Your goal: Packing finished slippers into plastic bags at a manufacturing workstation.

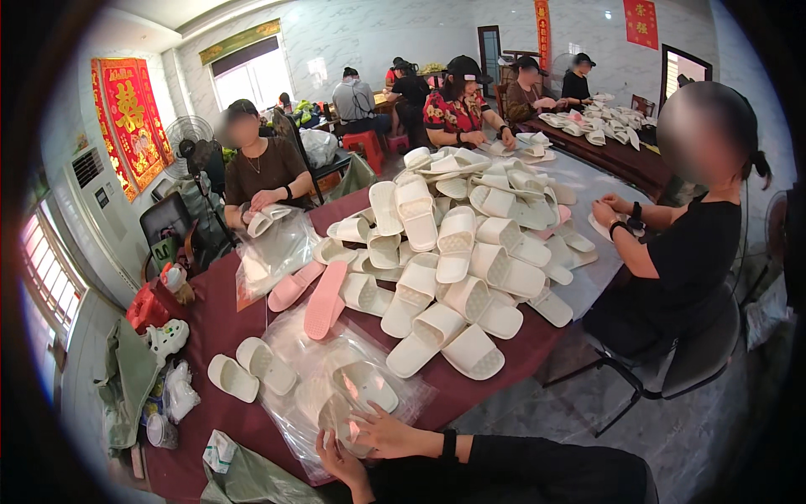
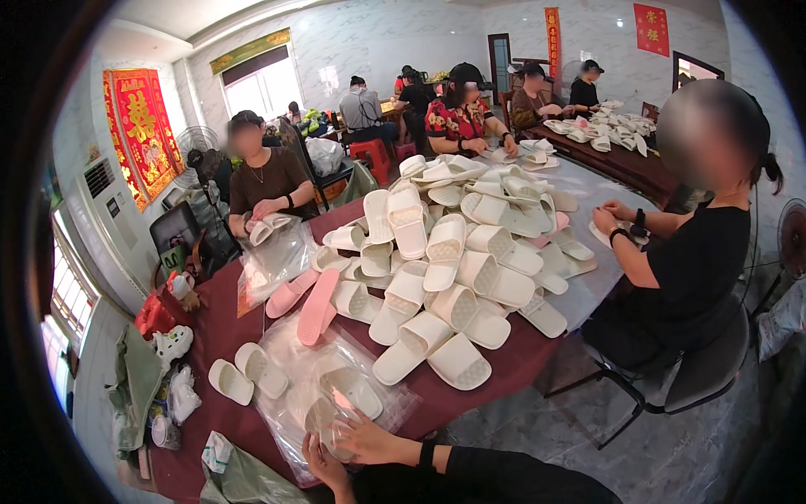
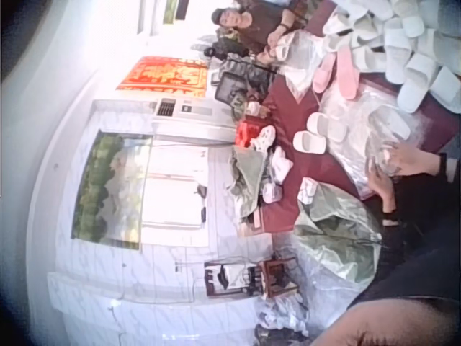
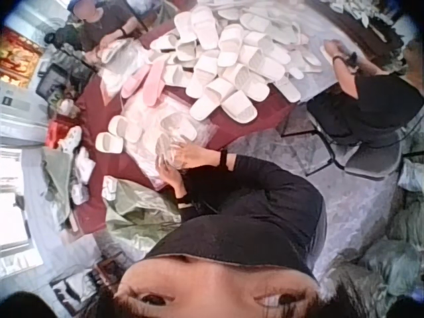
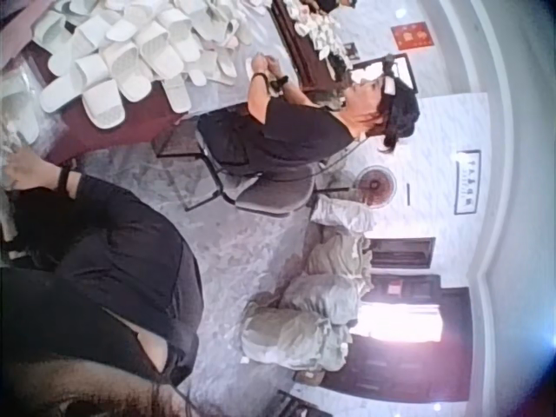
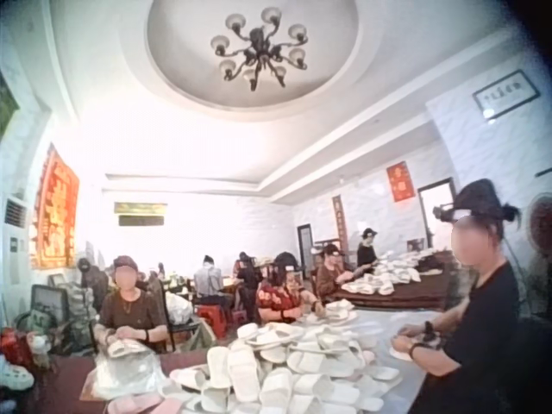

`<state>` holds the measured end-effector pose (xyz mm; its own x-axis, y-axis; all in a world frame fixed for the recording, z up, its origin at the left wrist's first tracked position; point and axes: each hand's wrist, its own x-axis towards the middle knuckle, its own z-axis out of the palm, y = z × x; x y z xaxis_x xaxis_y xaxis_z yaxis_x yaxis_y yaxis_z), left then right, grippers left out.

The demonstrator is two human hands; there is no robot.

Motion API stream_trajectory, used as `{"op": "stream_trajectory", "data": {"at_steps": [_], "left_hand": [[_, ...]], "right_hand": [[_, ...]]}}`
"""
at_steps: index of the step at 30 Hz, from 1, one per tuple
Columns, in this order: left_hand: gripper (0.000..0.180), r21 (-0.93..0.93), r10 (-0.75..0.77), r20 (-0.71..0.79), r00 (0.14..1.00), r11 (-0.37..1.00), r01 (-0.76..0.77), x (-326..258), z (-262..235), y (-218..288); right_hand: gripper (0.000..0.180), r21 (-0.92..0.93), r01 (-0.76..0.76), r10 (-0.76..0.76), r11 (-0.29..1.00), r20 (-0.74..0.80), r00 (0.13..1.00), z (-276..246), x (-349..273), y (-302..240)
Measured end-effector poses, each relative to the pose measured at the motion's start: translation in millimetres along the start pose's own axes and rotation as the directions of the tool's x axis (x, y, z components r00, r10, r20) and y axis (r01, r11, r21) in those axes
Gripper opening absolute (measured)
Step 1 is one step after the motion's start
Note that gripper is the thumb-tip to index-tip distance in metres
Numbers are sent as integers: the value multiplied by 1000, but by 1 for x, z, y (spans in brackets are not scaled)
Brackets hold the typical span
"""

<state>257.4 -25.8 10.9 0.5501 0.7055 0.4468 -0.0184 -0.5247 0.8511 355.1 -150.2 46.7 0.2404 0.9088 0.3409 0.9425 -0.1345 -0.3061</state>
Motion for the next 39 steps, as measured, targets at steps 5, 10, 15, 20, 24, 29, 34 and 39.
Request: {"op": "stream_trajectory", "data": {"at_steps": [5,10,15,20,24,29,34,39], "left_hand": [[23,89,93,9,996,992,-94,1,-3,7],[22,-60,49,10,999,997,-49,-2,-4,12],[23,-10,64,35,997,998,-64,-3,-9,17],[23,9,57,62,996,998,-57,-2,-10,19],[20,-28,-31,82,996,999,33,1,-11,30],[19,-103,-29,18,999,994,31,0,-15,22],[26,-148,-32,108,994,988,48,7,-18,17],[27,-274,-266,264,927,901,336,24,-29,60]], "right_hand": [[55,-34,-32,32,999,-21,999,-1,5,1],[54,-145,-112,102,983,-71,992,9,12,-7],[48,-250,-247,235,936,-79,969,18,20,-12],[43,-250,-412,375,876,-185,909,22,29,-10],[40,-231,-432,363,872,-287,886,20,29,-9],[40,-81,-369,354,926,-153,922,-5,15,-34],[54,277,-104,184,955,-279,943,-50,12,-53],[98,-187,-191,175,964,-95,980,-41,23,-31]]}}
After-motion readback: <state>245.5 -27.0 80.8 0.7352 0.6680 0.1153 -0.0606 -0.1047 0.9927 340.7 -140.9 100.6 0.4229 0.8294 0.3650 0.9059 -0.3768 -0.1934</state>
